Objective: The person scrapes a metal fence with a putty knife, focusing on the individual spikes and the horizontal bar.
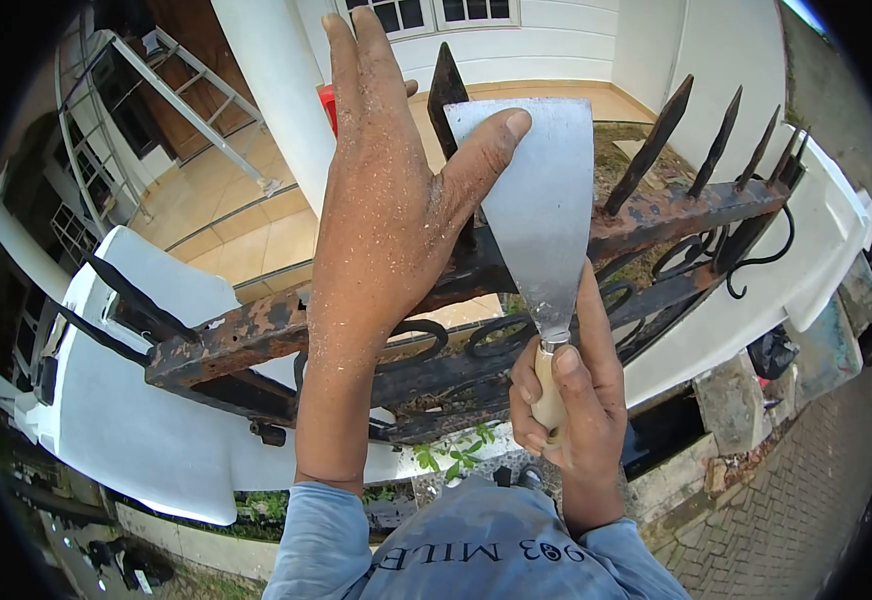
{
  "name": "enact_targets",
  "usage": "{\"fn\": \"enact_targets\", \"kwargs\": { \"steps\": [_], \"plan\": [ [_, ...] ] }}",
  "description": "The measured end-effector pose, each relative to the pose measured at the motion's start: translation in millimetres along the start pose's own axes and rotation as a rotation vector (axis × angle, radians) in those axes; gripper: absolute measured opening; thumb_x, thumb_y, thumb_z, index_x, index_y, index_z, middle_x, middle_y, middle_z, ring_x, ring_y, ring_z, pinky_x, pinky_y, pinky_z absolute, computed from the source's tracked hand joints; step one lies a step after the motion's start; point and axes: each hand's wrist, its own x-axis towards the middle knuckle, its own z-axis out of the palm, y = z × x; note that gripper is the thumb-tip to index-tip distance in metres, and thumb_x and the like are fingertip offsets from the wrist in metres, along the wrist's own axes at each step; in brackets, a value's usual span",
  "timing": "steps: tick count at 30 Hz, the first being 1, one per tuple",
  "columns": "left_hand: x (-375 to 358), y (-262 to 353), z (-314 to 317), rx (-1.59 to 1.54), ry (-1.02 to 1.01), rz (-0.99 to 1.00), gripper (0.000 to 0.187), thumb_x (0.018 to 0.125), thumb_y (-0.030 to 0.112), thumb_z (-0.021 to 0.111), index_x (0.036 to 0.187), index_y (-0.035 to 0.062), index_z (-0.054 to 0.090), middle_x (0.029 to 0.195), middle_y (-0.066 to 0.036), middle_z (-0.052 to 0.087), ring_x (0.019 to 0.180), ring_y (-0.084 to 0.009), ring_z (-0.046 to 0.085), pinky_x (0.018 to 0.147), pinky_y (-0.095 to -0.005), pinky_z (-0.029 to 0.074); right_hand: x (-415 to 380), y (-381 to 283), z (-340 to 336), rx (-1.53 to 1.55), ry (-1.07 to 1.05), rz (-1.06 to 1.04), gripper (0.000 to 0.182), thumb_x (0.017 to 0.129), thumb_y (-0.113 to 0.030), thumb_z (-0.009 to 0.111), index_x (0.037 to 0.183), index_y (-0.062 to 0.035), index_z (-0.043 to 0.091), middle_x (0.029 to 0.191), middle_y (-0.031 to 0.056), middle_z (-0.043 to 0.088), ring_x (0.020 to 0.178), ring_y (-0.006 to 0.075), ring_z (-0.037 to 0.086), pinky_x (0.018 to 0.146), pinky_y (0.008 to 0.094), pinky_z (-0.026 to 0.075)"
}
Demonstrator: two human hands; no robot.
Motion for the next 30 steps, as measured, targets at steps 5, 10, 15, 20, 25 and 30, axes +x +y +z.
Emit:
{"fn": "enact_targets", "kwargs": {
  "steps": [5, 10, 15, 20, 25, 30],
  "plan": [
    [0, -3, 3, -0.045, -0.008, -0.002, 0.101, 0.077, 0.052, 0.066, 0.138, -0.0114, 0.018, 0.139, -0.037, 0.022, 0.119, -0.0425, 0.045, 0.095, -0.0476, 0.042, 6, 3, -1, -0.008, 0.012, -0.018, 0.059, 0.097, -0.021, 0.04, 0.146, -0.0099, 0.01, 0.066, 0.0066, 0.047, 0.037, 0.0062, 0.042, 0.03, 0.018, 0.034],
    [-8, -10, 9, 0.003, -0.003, 0.019, 0.099, 0.077, 0.053, 0.064, 0.139, -0.0091, 0.018, 0.132, -0.04, 0.031, 0.117, -0.044, 0.047, 0.095, -0.047, 0.042, -2, 7, -4, -0.036, 0.035, -0.013, 0.06, 0.097, -0.022, 0.041, 0.146, -0.0099, 0.01, 0.067, 0.0073, 0.047, 0.038, 0.0068, 0.042, 0.03, 0.0187, 0.035],
    [-3, 3, -2, 0.007, 0.0, 0.009, 0.084, 0.08, 0.048, 0.064, 0.134, -0.0072, 0.033, 0.114, -0.032, 0.055, 0.113, -0.0383, 0.052, 0.091, -0.0443, 0.045, 3, 5, -2, -0.032, 0.012, -0.019, 0.059, 0.097, -0.021, 0.041, 0.146, -0.0098, 0.01, 0.067, 0.0076, 0.048, 0.038, 0.006, 0.042, 0.031, 0.0185, 0.035],
    [-25, 12, -20, -0.065, -0.277, -0.218, 0.068, 0.081, 0.047, 0.062, 0.115, -0.011, 0.053, 0.08, -0.027, 0.06, 0.076, -0.033, 0.061, 0.067, -0.0442, 0.048, 6, 4, -2, -0.039, 0.0, -0.025, 0.059, 0.097, -0.021, 0.041, 0.146, -0.0095, 0.01, 0.068, 0.0076, 0.049, 0.039, 0.005, 0.041, 0.032, 0.018, 0.036],
    [-25, 7, -23, -0.009, -0.401, -0.192, 0.062, 0.081, 0.051, 0.062, 0.096, -0.009, 0.064, 0.061, -0.022, 0.058, 0.061, -0.0286, 0.06, 0.061, -0.0435, 0.047, 1, 12, -6, 0.015, 0.022, -0.014, 0.059, 0.097, -0.021, 0.04, 0.146, -0.0095, 0.009, 0.068, 0.0086, 0.049, 0.04, 0.0055, 0.042, 0.033, 0.0175, 0.036],
    [-17, 8, -20, -0.171, -0.367, -0.298, 0.06, 0.078, 0.052, 0.065, 0.081, -0.0081, 0.066, 0.042, -0.013, 0.049, 0.04, -0.0195, 0.052, 0.042, -0.033, 0.041, 9, 6, -7, 0.004, 0.013, -0.011, 0.058, 0.097, -0.02, 0.04, 0.146, -0.0097, 0.01, 0.068, 0.0081, 0.048, 0.038, 0.0055, 0.041, 0.032, 0.0176, 0.035]
  ]
}}
